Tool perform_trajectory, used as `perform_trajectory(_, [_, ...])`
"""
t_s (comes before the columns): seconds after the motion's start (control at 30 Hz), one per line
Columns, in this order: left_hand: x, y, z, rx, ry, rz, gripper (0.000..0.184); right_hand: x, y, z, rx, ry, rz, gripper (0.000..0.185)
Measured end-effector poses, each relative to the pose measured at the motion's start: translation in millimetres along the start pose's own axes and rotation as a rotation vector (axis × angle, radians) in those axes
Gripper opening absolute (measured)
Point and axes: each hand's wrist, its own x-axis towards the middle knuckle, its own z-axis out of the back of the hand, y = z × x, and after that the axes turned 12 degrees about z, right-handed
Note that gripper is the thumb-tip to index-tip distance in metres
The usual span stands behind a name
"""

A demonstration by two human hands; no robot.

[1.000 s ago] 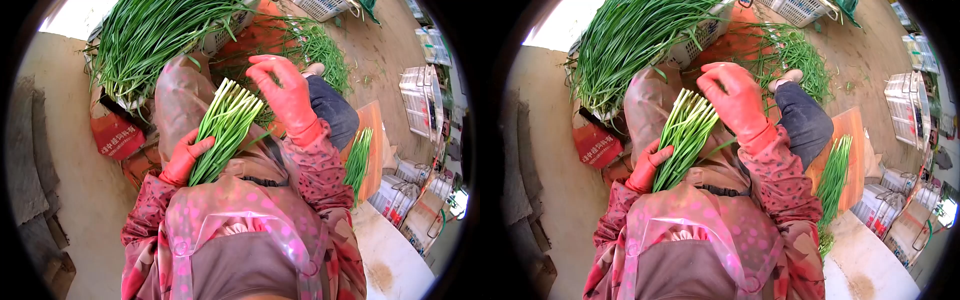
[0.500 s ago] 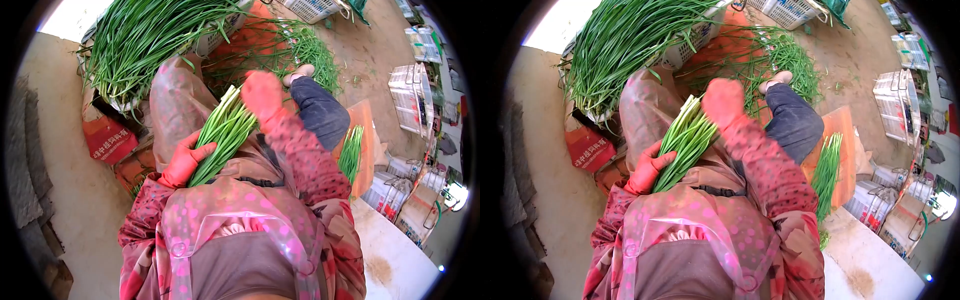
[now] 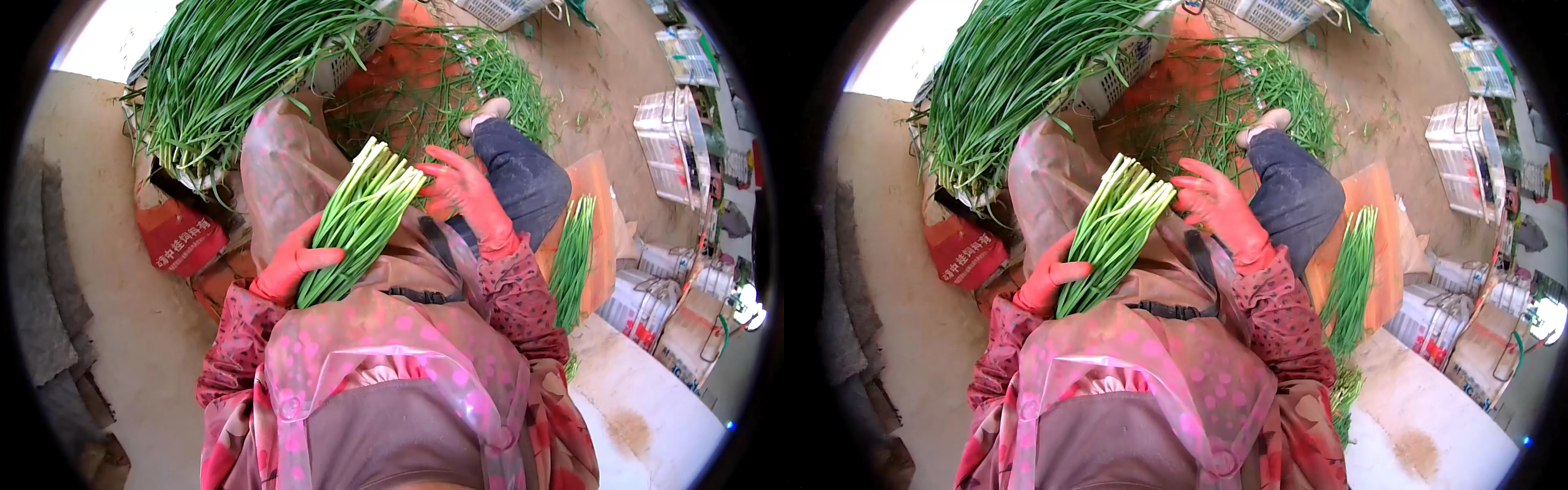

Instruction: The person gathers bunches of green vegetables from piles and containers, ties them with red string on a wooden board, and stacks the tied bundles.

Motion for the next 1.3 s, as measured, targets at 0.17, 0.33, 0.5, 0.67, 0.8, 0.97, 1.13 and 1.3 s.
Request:
perform_trajectory(0.17, [3,3,-11,-0.014,-0.068,0.081,0.067,11,-17,-20,-0.200,-0.085,0.117,0.069])
perform_trajectory(0.33, [-1,8,-3,-0.090,-0.123,0.040,0.057,-1,15,-12,-0.086,-0.178,-0.184,0.043])
perform_trajectory(0.5, [1,9,-6,-0.050,-0.144,0.046,0.056,-8,0,-56,-0.129,0.000,-0.242,0.021])
perform_trajectory(0.67, [-1,9,-4,-0.076,-0.122,0.060,0.056,8,-21,-11,-0.277,-0.217,-0.025,0.018])
perform_trajectory(0.8, [-1,10,-3,-0.105,-0.086,0.047,0.057,13,-22,39,-0.082,-0.136,0.008,0.059])
perform_trajectory(0.97, [4,6,-11,-0.082,-0.119,0.037,0.053,22,-22,-23,0.136,0.074,0.245,0.077])
perform_trajectory(1.13, [8,1,-10,0.013,-0.112,0.231,0.044,49,3,-55,0.321,-0.052,0.271,0.058])
perform_trajectory(1.3, [13,4,-2,-0.009,-0.017,0.315,0.042,54,3,-48,0.154,0.032,0.207,0.018])
